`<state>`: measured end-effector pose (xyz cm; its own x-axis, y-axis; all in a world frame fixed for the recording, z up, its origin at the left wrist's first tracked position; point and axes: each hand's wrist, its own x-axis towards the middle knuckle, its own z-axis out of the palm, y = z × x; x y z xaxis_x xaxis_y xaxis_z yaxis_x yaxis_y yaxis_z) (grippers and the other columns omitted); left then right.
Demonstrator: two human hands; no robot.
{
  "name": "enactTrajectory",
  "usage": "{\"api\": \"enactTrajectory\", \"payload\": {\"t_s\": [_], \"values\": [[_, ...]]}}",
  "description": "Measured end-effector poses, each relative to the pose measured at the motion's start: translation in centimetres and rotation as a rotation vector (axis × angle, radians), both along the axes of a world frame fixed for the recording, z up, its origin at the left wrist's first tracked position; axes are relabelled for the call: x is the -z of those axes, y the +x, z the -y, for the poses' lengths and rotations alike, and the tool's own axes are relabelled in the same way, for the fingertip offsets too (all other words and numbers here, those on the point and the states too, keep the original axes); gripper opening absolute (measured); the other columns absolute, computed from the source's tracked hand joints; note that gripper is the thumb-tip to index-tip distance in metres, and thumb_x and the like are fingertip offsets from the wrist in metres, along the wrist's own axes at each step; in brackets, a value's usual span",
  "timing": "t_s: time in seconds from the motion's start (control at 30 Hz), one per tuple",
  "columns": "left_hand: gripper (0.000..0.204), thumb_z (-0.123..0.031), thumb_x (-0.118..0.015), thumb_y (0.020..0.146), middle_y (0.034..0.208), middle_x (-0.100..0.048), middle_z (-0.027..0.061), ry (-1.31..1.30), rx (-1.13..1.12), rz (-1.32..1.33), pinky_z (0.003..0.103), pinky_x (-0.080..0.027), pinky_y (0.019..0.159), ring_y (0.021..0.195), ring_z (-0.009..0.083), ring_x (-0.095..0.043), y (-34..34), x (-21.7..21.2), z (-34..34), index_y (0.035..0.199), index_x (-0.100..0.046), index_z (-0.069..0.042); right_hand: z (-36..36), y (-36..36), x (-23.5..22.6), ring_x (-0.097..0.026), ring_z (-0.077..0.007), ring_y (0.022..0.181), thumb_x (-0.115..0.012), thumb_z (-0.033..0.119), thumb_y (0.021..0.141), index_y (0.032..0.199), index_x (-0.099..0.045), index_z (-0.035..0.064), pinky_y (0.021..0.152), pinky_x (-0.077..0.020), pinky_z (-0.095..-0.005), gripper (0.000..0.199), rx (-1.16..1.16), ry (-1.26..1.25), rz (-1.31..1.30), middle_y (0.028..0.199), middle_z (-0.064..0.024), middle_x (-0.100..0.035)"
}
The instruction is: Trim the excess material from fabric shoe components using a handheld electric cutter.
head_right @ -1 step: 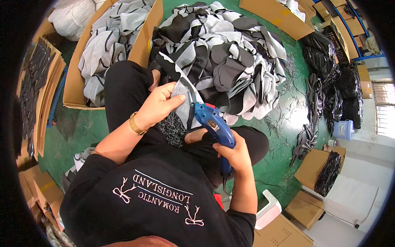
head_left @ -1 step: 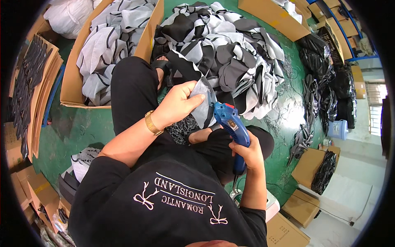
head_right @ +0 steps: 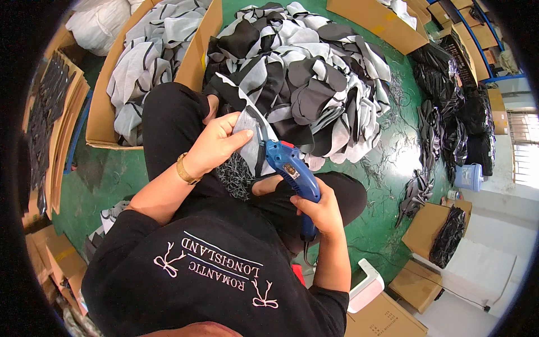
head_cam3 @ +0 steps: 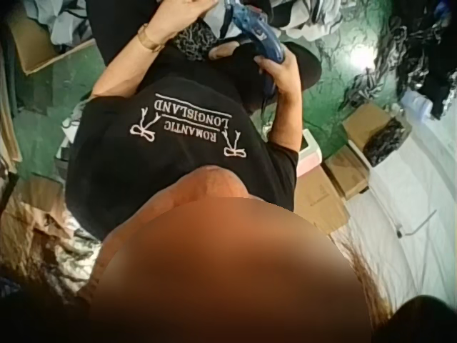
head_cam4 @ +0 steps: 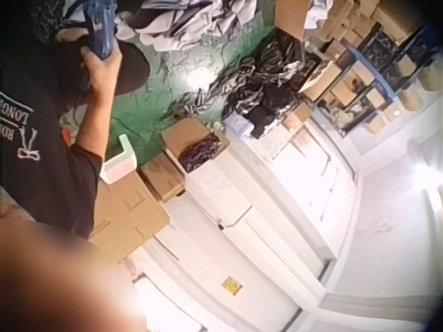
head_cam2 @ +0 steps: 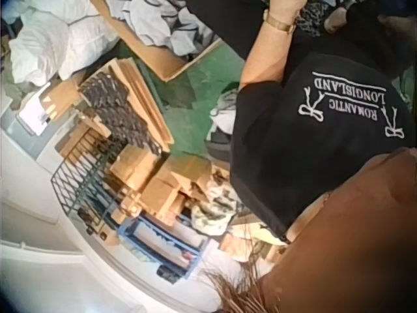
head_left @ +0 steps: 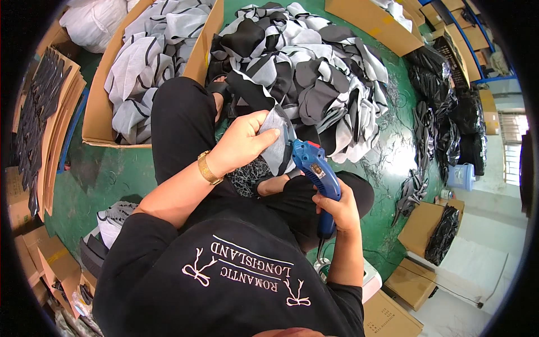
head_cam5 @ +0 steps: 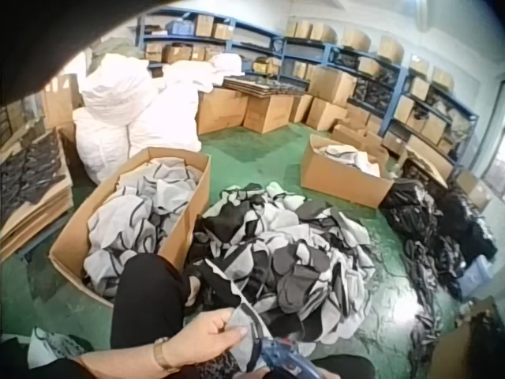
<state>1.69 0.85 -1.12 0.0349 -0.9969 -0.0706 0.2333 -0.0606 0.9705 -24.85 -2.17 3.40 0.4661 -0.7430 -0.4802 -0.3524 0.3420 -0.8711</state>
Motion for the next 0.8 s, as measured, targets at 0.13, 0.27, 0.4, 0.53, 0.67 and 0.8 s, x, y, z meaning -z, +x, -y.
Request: {"api": "enactTrajectory", "payload": {"t_s": [0.13, 0.27, 0.4, 0.53, 0.67, 0.8], "values": [[0.015, -0.008, -0.053, 0.093, 0.091, -0.064, -0.0016, 0.000, 0.011, 0.038, 0.021, -0.046, 0.071, 0.078, 0.0026, -0.056, 0.0, -0.2, -0.2, 0.104, -0.058, 0.000, 0.0, -0.1, 0.3, -0.055, -0.0112, 0.059, -0.069, 0.003, 0.070, 0.099, -0.059, -0.0028, 0.053, -0.0465, -0.0252, 0.031, 0.028, 0.074, 0.076, 0.075, -0.0041, -0.058], [0.014, -0.006, -0.052, 0.091, 0.086, -0.061, -0.0036, -0.045, 0.026, 0.147, 0.020, -0.043, 0.066, 0.073, 0.0014, -0.052, 0.1, -0.6, -0.2, 0.102, -0.059, -0.001, 0.2, -0.3, 0.4, -0.055, -0.0120, 0.059, -0.070, 0.002, 0.069, 0.098, -0.058, -0.0031, 0.053, -0.0463, -0.0254, 0.031, 0.030, 0.117, 0.116, 0.079, -0.0053, -0.058], [0.014, -0.005, -0.051, 0.089, 0.082, -0.058, -0.0054, 0.001, 0.066, 0.209, 0.019, -0.041, 0.064, 0.071, 0.0007, -0.048, 0.4, -2.1, -0.3, 0.100, -0.059, -0.001, 0.5, -0.6, 0.3, -0.055, -0.0126, 0.059, -0.071, 0.002, 0.069, 0.098, -0.059, -0.0032, 0.054, -0.0464, -0.0260, 0.032, 0.017, 0.124, 0.119, 0.082, -0.0059, -0.059], [0.012, -0.006, -0.054, 0.081, 0.072, -0.057, -0.0024, -0.019, 0.082, 0.199, 0.024, -0.043, 0.061, 0.067, 0.0036, -0.046, 0.5, -3.4, -0.3, 0.090, -0.059, 0.000, 1.0, -0.8, -0.3, -0.055, -0.0126, 0.060, -0.071, 0.001, 0.069, 0.099, -0.059, -0.0035, 0.054, -0.0466, -0.0268, 0.032, -0.023, 0.132, 0.103, 0.083, -0.0063, -0.059], [0.013, -0.006, -0.054, 0.077, 0.070, -0.056, 0.0003, -0.062, 0.147, 0.269, 0.024, -0.043, 0.060, 0.065, 0.0046, -0.046, 0.8, -3.1, -0.3, 0.088, -0.058, 0.000, 1.2, -0.9, -0.4, -0.056, -0.0144, 0.057, -0.070, 0.001, 0.067, 0.098, -0.058, -0.0039, 0.052, -0.0462, -0.0268, 0.034, -0.063, 0.130, 0.082, 0.080, -0.0073, -0.059], [0.014, -0.007, -0.054, 0.075, 0.067, -0.053, 0.0041, -0.064, 0.195, 0.311, 0.024, -0.042, 0.058, 0.062, 0.0057, -0.045, 1.2, -3.0, -0.3, 0.087, -0.058, 0.001, 1.5, -1.3, -0.3, -0.056, -0.0126, 0.060, -0.071, 0.001, 0.068, 0.101, -0.059, -0.0030, 0.054, -0.0468, -0.0265, 0.035, -0.093, 0.154, 0.095, 0.084, -0.0057, -0.060]]}}
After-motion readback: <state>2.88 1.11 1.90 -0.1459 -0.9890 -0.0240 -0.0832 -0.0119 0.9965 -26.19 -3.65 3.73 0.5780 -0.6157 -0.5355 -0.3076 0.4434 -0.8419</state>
